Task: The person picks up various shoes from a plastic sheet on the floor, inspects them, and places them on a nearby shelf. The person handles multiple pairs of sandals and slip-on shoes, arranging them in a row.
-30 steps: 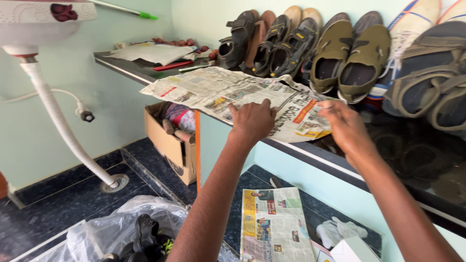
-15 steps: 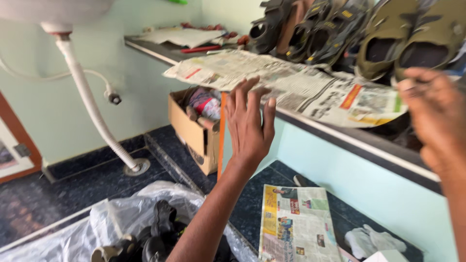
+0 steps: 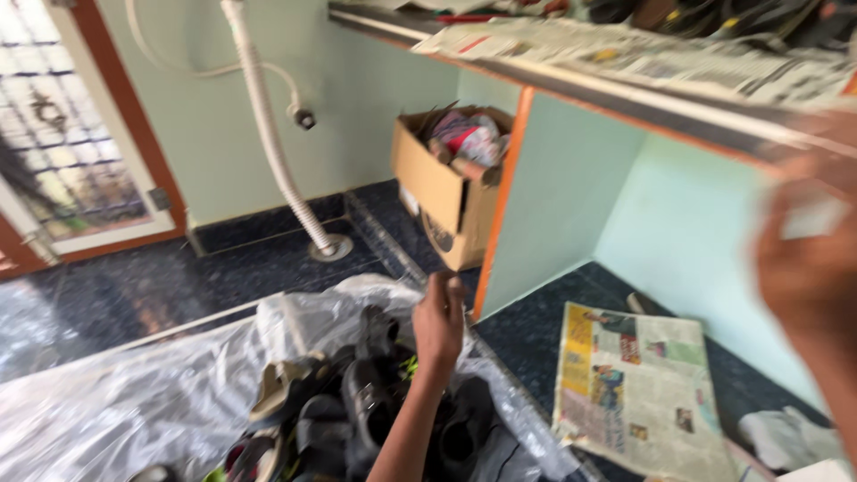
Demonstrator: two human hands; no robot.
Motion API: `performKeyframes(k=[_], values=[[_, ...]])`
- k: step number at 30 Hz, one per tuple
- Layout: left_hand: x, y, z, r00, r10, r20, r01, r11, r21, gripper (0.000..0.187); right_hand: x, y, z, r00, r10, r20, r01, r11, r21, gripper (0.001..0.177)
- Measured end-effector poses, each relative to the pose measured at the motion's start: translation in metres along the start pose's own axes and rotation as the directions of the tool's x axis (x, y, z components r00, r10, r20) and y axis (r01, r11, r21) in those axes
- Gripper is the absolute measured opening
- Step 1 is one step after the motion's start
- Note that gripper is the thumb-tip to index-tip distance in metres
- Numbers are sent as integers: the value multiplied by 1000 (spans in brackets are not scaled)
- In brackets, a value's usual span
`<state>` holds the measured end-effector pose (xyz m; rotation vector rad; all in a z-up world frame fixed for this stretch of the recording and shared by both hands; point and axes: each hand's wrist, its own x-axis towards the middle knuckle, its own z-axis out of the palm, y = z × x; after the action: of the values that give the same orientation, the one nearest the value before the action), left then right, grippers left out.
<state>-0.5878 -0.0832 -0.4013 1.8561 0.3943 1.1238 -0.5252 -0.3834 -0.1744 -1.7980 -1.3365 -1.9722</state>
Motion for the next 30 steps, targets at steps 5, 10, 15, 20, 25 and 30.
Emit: performKeyframes(k=[5,10,15,20,25,30], values=[[-22,-102,-66,970,-241,45,224,947,231,30,-20,-109,49,935,-298,192,275,951,140,15],[-23,-185,-142,958,-275,76,222,886,407,33,-62,-222,91,779,-526,340,396,834,384,26],[-41,-210,-226,803,-562,200,411,764,498,35,-104,-314,109,624,-676,391,406,709,577,12],[-62,-217,-283,797,-585,151,350,651,674,33,-112,-344,129,595,-565,572,183,788,587,11],[-75,-196,-300,697,-694,182,342,544,766,34,-135,-368,148,574,-509,641,96,819,565,14],[-81,-168,-295,598,-770,222,307,476,824,33,-163,-404,144,478,-572,667,117,794,597,20]])
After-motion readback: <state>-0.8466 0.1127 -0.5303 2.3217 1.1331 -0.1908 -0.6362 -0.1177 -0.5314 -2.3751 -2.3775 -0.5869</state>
